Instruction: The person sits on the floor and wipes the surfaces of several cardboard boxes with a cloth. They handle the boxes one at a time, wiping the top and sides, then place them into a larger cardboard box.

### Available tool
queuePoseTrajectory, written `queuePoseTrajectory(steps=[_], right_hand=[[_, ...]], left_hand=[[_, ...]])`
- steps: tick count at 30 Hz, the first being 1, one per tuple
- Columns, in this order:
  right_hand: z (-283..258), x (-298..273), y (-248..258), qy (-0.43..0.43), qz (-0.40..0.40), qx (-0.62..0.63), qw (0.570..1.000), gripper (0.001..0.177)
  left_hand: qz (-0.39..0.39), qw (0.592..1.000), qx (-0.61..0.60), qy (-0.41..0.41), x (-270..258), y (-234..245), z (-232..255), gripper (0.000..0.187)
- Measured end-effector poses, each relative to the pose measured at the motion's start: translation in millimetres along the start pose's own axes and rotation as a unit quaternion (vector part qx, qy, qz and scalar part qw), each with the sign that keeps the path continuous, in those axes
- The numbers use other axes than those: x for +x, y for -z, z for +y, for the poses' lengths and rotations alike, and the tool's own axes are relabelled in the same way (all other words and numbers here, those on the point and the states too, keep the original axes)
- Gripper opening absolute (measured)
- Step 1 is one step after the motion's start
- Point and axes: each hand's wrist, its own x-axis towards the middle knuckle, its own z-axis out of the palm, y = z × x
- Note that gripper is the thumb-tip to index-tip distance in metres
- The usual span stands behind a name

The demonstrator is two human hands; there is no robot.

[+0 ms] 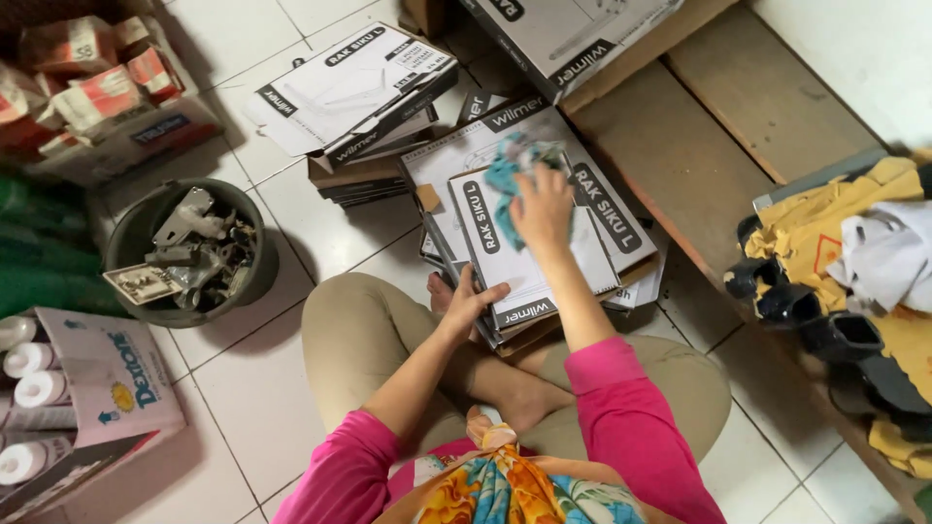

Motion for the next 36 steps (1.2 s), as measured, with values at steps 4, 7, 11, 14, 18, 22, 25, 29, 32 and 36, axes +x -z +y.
queuePoseTrajectory(steps=[4,7,11,14,18,22,25,29,32,36], right_hand=[[-22.5,-46.8,20.7,0.052,-0.022,0.089,0.994,0.032],[-6.7,-89.3,45.4,0.073,-0.077,0.132,0.986,0.035],[51.3,-129.1,81.7,-0.037,-0.024,0.082,0.996,0.034],[78.0,-151.3,76.5,-0.137,0.031,0.116,0.983,0.033],[78.8,-153.3,70.2,-0.179,0.057,0.140,0.972,0.029],[82.3,-160.1,62.9,-0.204,0.064,0.188,0.959,0.023],[79.2,-158.4,66.8,-0.228,0.053,0.236,0.943,0.022],[78.8,-150.4,82.1,-0.250,-0.021,0.251,0.935,0.027],[82.1,-148.9,94.8,-0.251,-0.066,0.250,0.933,0.029],[88.5,-153.5,94.7,-0.253,-0.063,0.231,0.937,0.032]], left_hand=[[0.008,1.000,0.008,0.001,16.6,15.4,-22.3,0.083],[0.016,0.999,0.030,-0.014,32.8,27.7,-44.7,0.079],[0.020,1.000,0.018,-0.016,16.5,13.2,-26.4,0.083],[0.023,0.999,0.003,-0.026,10.1,12.2,-17.5,0.086],[0.017,0.999,-0.026,-0.032,-2.6,2.8,-0.7,0.087],[0.016,0.999,-0.027,-0.041,22.0,29.3,-33.9,0.086],[0.020,0.999,-0.006,-0.050,32.5,42.9,-47.3,0.087],[0.029,0.999,0.010,-0.042,-5.1,19.2,5.6,0.093],[0.053,0.997,0.021,-0.053,-1.7,22.4,17.8,0.092],[0.070,0.994,-0.036,-0.077,7.7,29.8,25.9,0.095]])
